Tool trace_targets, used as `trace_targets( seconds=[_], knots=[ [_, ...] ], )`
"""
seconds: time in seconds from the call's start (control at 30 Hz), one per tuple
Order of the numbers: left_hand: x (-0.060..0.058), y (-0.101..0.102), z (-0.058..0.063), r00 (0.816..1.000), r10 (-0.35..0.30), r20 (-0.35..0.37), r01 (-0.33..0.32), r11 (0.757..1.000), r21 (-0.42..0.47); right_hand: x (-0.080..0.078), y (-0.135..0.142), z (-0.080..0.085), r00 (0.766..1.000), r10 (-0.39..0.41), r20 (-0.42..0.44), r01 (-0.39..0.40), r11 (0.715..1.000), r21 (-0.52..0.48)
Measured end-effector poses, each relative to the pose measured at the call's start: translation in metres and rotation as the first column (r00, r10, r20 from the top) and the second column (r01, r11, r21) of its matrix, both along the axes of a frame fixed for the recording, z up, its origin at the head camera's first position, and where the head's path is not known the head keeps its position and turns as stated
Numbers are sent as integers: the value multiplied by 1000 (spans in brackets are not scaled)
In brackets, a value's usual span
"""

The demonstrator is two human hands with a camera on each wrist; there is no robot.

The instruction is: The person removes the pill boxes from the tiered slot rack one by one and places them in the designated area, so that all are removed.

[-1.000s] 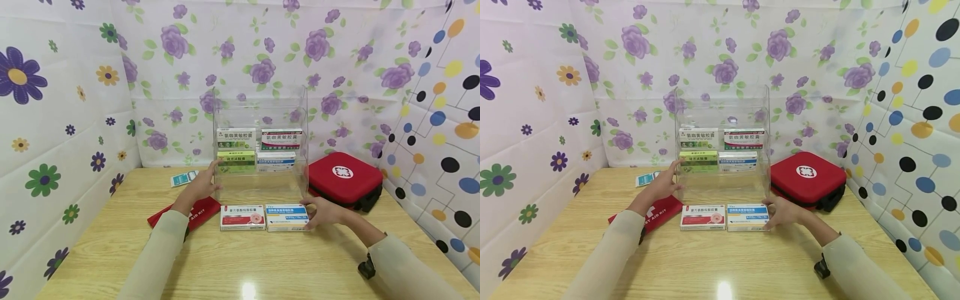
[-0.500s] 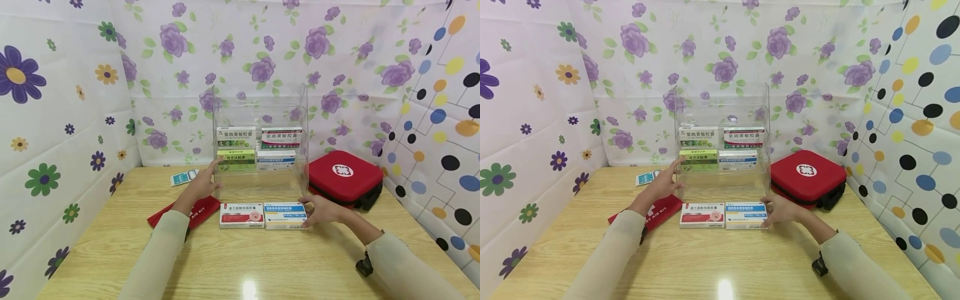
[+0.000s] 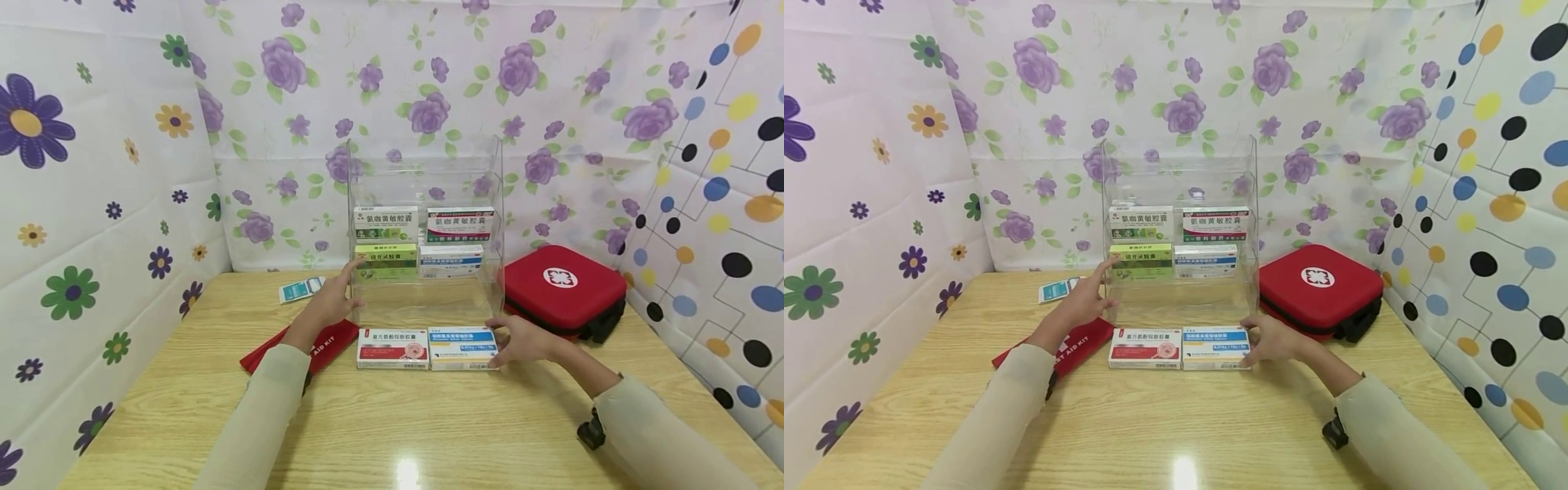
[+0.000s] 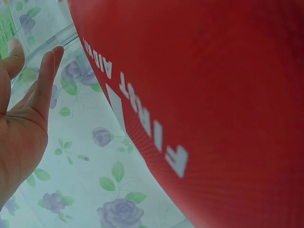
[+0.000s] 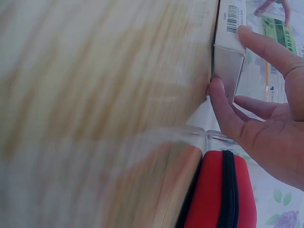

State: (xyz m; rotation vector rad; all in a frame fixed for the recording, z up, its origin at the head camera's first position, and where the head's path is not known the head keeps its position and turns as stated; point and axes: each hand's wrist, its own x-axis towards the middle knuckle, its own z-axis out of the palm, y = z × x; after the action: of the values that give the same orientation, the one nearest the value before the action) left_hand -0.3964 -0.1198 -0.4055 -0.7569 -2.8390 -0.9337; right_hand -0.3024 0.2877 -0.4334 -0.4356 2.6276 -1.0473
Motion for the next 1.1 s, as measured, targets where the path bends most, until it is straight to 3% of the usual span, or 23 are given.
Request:
trace_targets(
  seconds=[0.3,0.77,1.1],
  knots=[
    [0,-1,1,1000,0,28,-1,1000,6,-3,-4,-1,999,-23,-50,26,998,61],
    [0,1,-1,1000,10,27,-10,1000,7,-2,-4,0,1000,-12,-14,12,1000,0],
    [-1,1,-3,1000,8,-2,-8,1000,1,8,-8,13,995,-21,-102,33,992,126]
  ],
)
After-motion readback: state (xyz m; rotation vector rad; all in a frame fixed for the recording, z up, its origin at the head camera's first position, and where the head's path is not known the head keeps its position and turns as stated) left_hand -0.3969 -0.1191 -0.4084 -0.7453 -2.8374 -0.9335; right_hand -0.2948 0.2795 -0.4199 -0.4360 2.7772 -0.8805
